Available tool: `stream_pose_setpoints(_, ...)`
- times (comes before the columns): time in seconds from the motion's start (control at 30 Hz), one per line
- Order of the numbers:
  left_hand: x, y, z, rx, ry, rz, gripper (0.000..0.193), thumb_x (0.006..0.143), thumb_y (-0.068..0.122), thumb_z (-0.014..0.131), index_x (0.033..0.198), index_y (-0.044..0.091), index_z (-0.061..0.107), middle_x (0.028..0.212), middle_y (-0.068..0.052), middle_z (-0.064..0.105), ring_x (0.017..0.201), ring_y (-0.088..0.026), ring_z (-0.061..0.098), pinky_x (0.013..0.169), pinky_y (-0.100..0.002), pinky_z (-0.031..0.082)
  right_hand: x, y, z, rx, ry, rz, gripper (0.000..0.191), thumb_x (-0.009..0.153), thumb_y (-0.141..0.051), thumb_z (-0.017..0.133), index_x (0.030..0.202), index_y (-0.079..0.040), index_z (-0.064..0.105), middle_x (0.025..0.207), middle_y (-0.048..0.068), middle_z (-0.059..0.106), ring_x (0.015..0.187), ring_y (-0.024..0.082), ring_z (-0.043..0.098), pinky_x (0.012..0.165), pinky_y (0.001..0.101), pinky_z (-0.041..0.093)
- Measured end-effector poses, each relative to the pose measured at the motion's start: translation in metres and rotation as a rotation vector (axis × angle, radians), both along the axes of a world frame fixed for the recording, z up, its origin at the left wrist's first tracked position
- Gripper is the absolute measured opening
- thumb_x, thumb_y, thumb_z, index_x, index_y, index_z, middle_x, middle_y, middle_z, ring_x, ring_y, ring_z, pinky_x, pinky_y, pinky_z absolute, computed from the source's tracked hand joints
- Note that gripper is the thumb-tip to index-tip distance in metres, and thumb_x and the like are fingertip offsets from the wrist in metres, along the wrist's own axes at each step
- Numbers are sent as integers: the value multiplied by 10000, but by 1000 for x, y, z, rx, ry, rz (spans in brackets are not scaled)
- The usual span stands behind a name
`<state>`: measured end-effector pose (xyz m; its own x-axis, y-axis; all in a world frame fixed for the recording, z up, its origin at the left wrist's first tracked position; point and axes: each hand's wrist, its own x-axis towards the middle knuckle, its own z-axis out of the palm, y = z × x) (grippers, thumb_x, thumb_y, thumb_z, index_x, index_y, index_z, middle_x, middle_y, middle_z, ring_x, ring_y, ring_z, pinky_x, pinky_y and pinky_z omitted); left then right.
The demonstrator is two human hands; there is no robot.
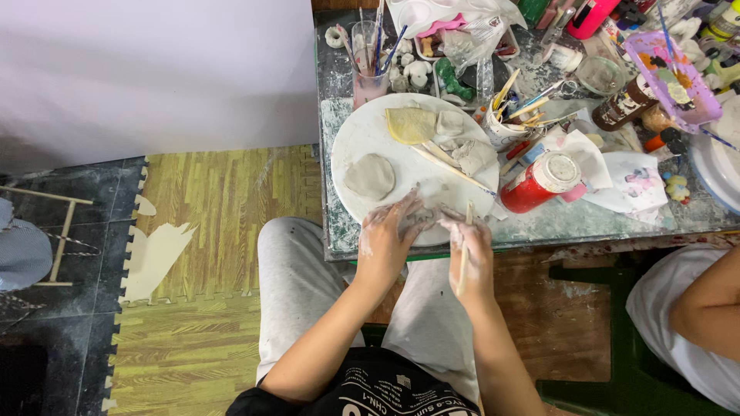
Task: The person shapes a small lump of clay on a rotating work surface using a wooden modeling tool and their hands. They repeatedly roll, press, and smooth the clay to form a rounded shape, occasionally switching between the tool and direct hand contact.
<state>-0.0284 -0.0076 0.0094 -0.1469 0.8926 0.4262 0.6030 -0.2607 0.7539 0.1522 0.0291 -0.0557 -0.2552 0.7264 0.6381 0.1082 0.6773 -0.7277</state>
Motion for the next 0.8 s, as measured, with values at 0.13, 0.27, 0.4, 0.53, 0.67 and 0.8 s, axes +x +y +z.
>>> stream_pose_setpoints(0.13, 0, -1, -2, 17, -1, 14, 576, 884, 178, 766, 1417, 63, 582, 1204, -76, 755, 1158, -295, 676, 1028, -426, 462, 3, -7, 3, 175, -436, -273, 82, 999, 14, 595, 1078, -1, 581, 1112, 144, 734, 1186, 280, 666, 1118, 498, 420)
stream_pose_setpoints(0.27, -4, -1, -5, 0, -7, -8, 540, 898, 177, 769, 1400, 77, 596, 1218, -64, 758, 1169, -270, 696, 1065, -418, 453, -1, -14, 35, 197, -497, -256, 126, 951, -20, 643, 1066, -7, 594, 1186, 249, 720, 1169, 391, 611, 1038, 488, 409)
stream_pose_setpoints(0.4, -17, 1, -5, 35, -26, -138, 824, 845, 172, 801, 1543, 45, 382, 1332, -100, 718, 1203, -342, 644, 1076, -444, 420, -15, -13, 59, 325, -437, -159, 133, 975, -7, 624, 1075, -24, 538, 1202, 206, 729, 1290, 397, 633, 1096, 517, 377)
stream_pose_setpoints(0.53, -18, -8, -7, 92, -41, -117, 1020, 848, 170, 821, 1613, 6, 167, 1537, -254, 496, 1311, -390, 590, 1097, -472, 400, -18, -17, 64, 238, -519, -154, 170, 914, -22, 652, 1070, -12, 587, 1148, 207, 720, 1199, 422, 632, 1041, 517, 379)
stream_pose_setpoints(0.67, -21, -9, -10, 133, 6, -141, 987, 839, 137, 794, 1609, -15, 196, 1493, -199, 557, 1352, -413, 541, 1155, -497, 386, -14, -16, 56, 266, -519, -105, 191, 862, -33, 635, 1044, 8, 593, 1158, 232, 714, 1163, 403, 655, 1053, 541, 372)
stream_pose_setpoints(0.8, -20, -16, -12, 121, 59, -125, 899, 887, 153, 794, 1593, -5, 260, 1443, -162, 605, 1338, -393, 554, 1171, -501, 386, -9, -10, 48, 203, -359, -134, 98, 974, -35, 593, 1031, -41, 514, 1294, 251, 672, 1301, 408, 618, 1137, 529, 401)
